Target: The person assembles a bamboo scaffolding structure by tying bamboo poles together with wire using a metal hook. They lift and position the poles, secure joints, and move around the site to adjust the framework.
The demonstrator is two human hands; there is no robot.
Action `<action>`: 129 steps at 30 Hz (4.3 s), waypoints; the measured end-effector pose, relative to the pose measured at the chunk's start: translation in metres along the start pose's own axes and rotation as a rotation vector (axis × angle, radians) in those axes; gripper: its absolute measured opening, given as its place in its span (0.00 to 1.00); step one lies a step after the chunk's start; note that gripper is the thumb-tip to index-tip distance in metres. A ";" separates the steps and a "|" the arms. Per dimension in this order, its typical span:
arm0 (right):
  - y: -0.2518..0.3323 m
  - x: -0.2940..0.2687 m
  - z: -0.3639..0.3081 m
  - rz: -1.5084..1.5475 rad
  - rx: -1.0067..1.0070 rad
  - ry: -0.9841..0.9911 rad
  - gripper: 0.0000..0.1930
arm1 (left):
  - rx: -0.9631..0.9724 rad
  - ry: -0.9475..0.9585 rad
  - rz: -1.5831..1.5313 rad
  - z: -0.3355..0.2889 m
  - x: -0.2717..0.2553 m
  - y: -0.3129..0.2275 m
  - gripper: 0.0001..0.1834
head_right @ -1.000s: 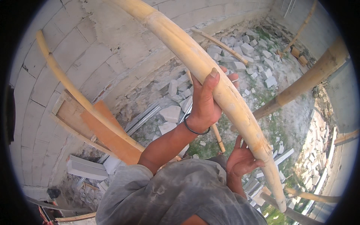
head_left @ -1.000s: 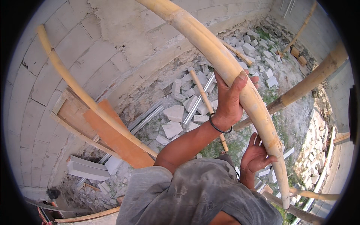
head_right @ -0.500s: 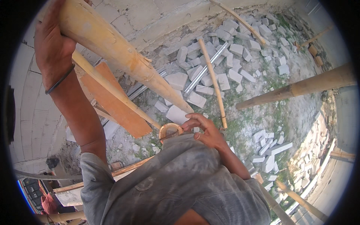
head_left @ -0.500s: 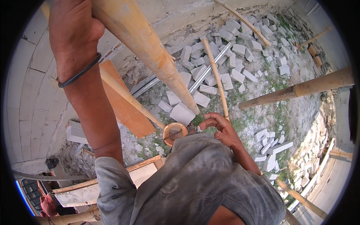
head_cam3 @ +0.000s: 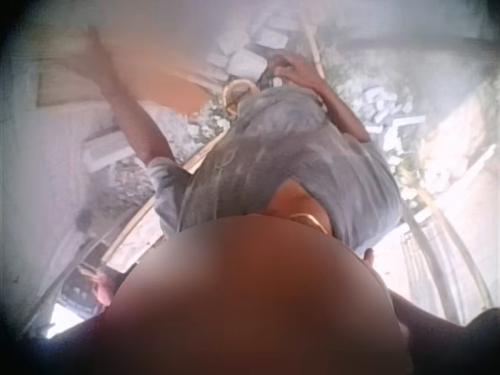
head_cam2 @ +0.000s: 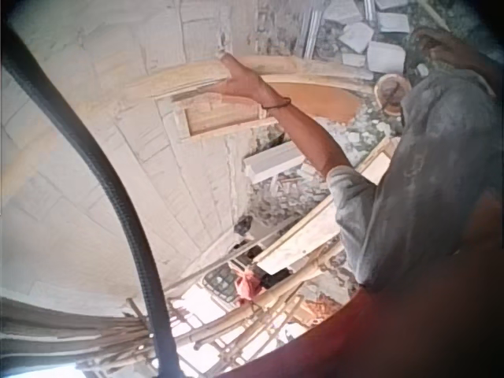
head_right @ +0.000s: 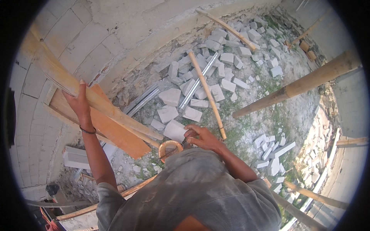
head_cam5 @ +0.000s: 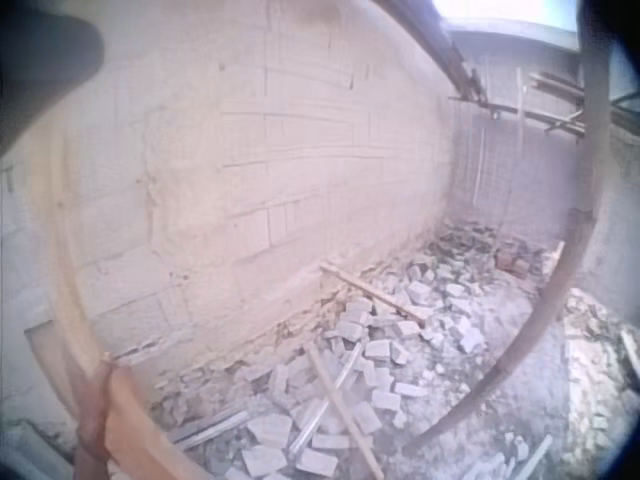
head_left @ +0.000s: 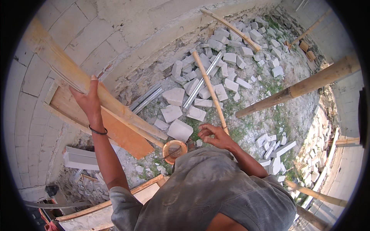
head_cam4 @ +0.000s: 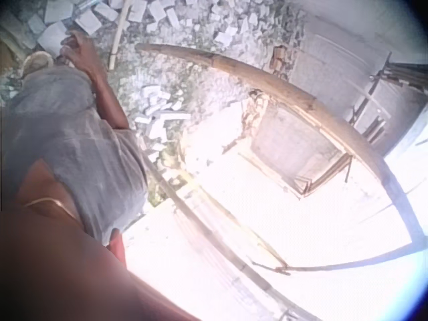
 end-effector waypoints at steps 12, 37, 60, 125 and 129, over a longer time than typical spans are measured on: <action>-0.129 -0.077 -0.028 -0.363 0.113 -0.206 0.27 | -0.244 -0.115 1.288 -0.070 0.004 0.170 0.38; -0.477 -0.374 -0.347 -0.169 0.856 -0.391 0.41 | -0.338 1.919 0.204 -0.815 0.254 -0.081 0.45; -0.463 -0.576 -0.456 0.737 1.067 -0.683 0.40 | 0.184 2.518 0.648 -1.064 0.643 -0.244 0.57; -0.517 -1.644 0.357 -0.469 0.542 -0.563 0.21 | -0.886 1.018 0.519 -0.832 1.445 -0.124 0.30; -0.508 -1.649 0.464 -0.399 0.446 -0.536 0.21 | -0.624 0.924 0.503 -0.741 1.498 -0.112 0.31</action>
Point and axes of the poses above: each hand's wrist, its own z-axis towards the middle knuckle, its own x-axis out of the palm, y = z × x, the point moved 10 cm from there along z, towards the middle knuckle, and after that the axes turned 13 degrees about -y, right-handed, at the moved point
